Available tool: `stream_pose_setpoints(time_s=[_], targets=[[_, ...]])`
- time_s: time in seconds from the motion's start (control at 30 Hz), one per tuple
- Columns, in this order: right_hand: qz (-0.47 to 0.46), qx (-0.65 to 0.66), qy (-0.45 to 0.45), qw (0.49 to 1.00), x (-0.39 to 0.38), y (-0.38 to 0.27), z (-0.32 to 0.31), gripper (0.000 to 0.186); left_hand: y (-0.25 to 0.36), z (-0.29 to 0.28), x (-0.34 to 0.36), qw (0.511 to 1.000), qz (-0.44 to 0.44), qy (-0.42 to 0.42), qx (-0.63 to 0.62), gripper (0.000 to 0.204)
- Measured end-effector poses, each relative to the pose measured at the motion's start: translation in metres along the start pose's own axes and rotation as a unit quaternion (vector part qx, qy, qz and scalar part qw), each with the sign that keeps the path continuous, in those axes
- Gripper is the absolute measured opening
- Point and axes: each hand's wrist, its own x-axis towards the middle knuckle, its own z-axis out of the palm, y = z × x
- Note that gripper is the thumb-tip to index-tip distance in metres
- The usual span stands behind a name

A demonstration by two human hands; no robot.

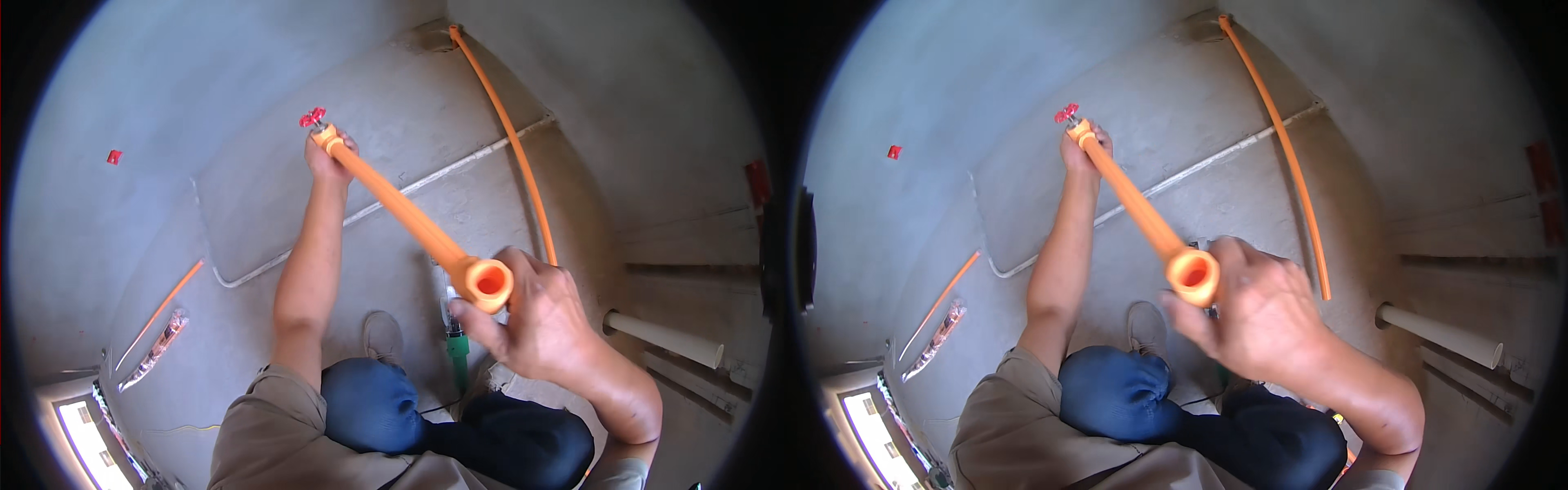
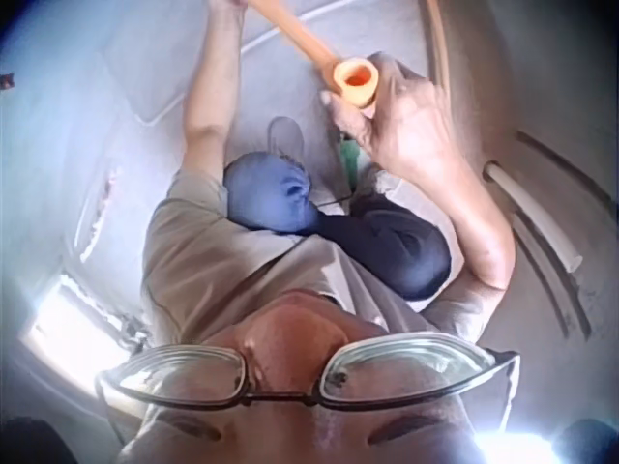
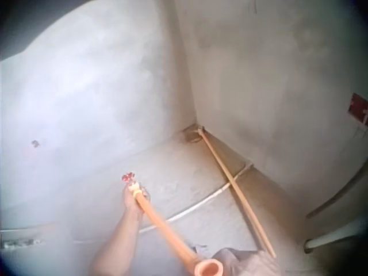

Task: The person uses a pipe heating tool to join orange plastic pipes and fittings together by hand, then measures and fits them into pre-cut grooves in the wall, eventually attaching a valve to one pipe end.

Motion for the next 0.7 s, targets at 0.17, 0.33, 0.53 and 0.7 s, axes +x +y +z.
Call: stream_pose_setpoints(time_s=[0.17, 0.33, 0.53, 0.7], targets=[[-0.023, -0.004, 0.056, 0.998, 0.028, -0.031, 0.013, 0.046, 0.001, -0.058, -0.006, 0.994, -0.041, -0.021, -0.103, 0.034], [-0.038, -0.008, 0.060, 0.997, 0.034, -0.042, 0.032, 0.047, -0.011, -0.075, -0.005, 0.990, -0.082, 0.011, -0.111, 0.034], [-0.055, -0.023, 0.073, 0.996, 0.034, -0.045, 0.031, 0.045, -0.024, -0.062, -0.010, 0.986, -0.096, 0.044, -0.126, 0.033], [-0.055, -0.030, 0.088, 0.994, 0.033, -0.040, 0.028, 0.045, -0.027, -0.053, -0.012, 0.988, -0.091, 0.067, -0.103, 0.031]])
